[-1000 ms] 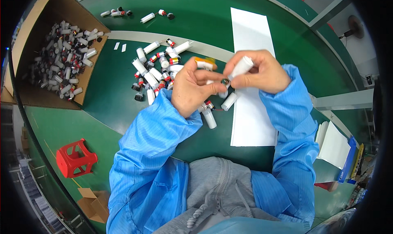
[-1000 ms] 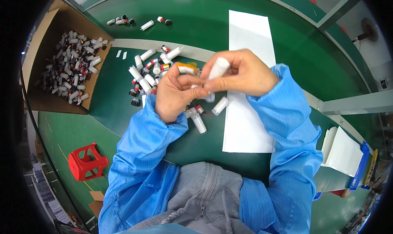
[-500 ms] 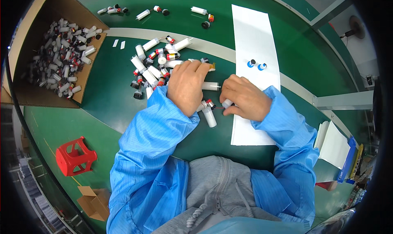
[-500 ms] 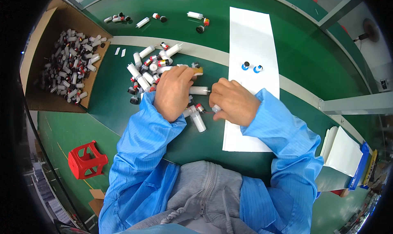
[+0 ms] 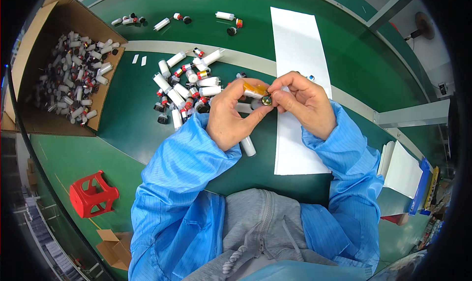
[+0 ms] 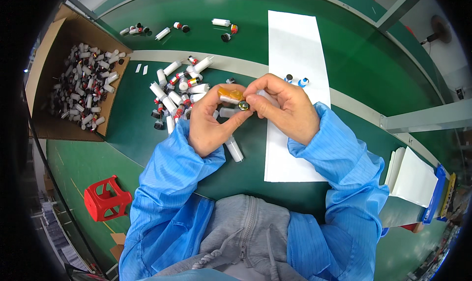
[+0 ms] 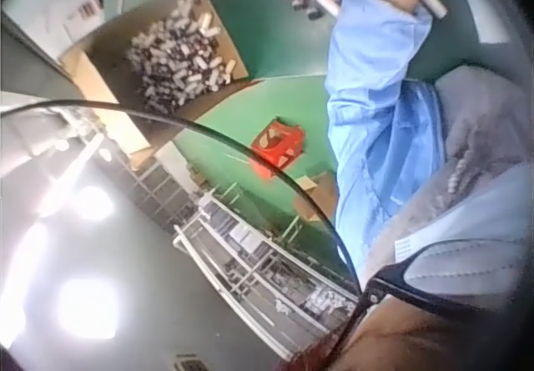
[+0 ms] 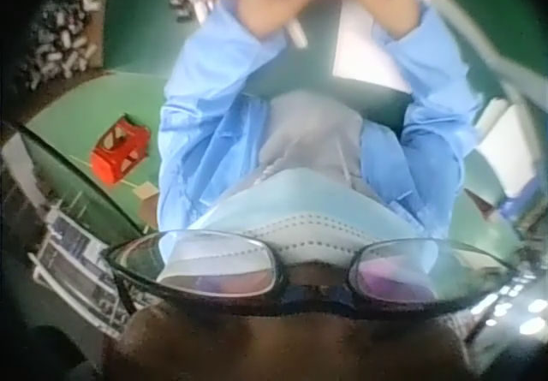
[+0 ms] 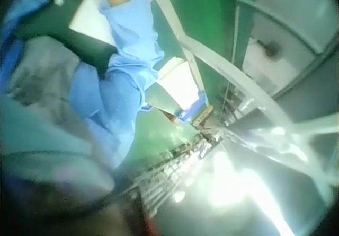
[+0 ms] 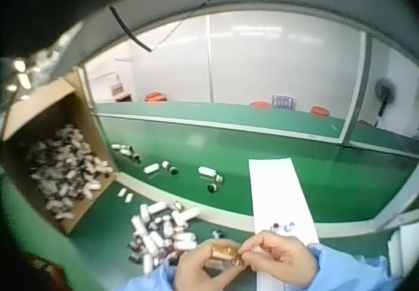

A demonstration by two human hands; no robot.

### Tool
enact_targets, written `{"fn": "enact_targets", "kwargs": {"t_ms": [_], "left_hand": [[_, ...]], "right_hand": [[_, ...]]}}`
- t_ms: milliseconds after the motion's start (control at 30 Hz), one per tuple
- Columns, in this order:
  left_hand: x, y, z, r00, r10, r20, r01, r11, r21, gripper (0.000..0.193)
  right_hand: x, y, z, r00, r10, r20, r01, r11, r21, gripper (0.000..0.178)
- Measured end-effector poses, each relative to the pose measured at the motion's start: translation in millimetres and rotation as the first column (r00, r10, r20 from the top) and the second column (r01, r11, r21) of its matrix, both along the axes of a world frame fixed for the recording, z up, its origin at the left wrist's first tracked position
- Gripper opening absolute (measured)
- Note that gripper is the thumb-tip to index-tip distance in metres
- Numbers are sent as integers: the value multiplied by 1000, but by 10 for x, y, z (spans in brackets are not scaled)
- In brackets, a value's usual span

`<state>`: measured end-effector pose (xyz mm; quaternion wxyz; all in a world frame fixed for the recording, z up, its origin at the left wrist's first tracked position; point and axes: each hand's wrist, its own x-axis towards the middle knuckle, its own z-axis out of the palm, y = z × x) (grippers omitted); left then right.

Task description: The person assembles small plastic housings by hand, inserting electronic components into them and then attaching colored caps.

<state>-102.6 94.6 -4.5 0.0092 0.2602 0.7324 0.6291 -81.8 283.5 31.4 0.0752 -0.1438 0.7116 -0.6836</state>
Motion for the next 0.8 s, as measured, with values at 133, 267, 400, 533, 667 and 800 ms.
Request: {"fn": "enact_targets", "kwargs": {"t_ms": [133, 267, 400, 533, 667, 800], "left_hand": [[13, -68, 78, 917, 134, -375, -271, 900, -342, 31], [-3, -82, 71, 959, 135, -248, -226, 892, -392, 29], [-75, -72, 5, 930, -189, 316, 99, 955, 279, 26], [-118, -106, -17, 740, -420, 525, 174, 874, 454, 37], [-115, -129, -10, 561, -502, 659, 166, 848, 504, 31], [-73, -111, -17, 602, -442, 664, 269, 896, 353, 31]], "right_hand": [[10, 22, 6, 944, 43, -328, 76, 937, 342, 8], [31, -74, -38, 889, 126, -440, 90, 895, 436, 9], [-66, -19, -41, 748, 162, -644, 287, 796, 534, 12], [-77, 36, -13, 763, 156, -627, 274, 801, 532, 13], [-88, 88, 5, 752, 201, -628, 289, 755, 588, 16], [-84, 158, -25, 740, 69, -669, 439, 704, 559, 24]]}}
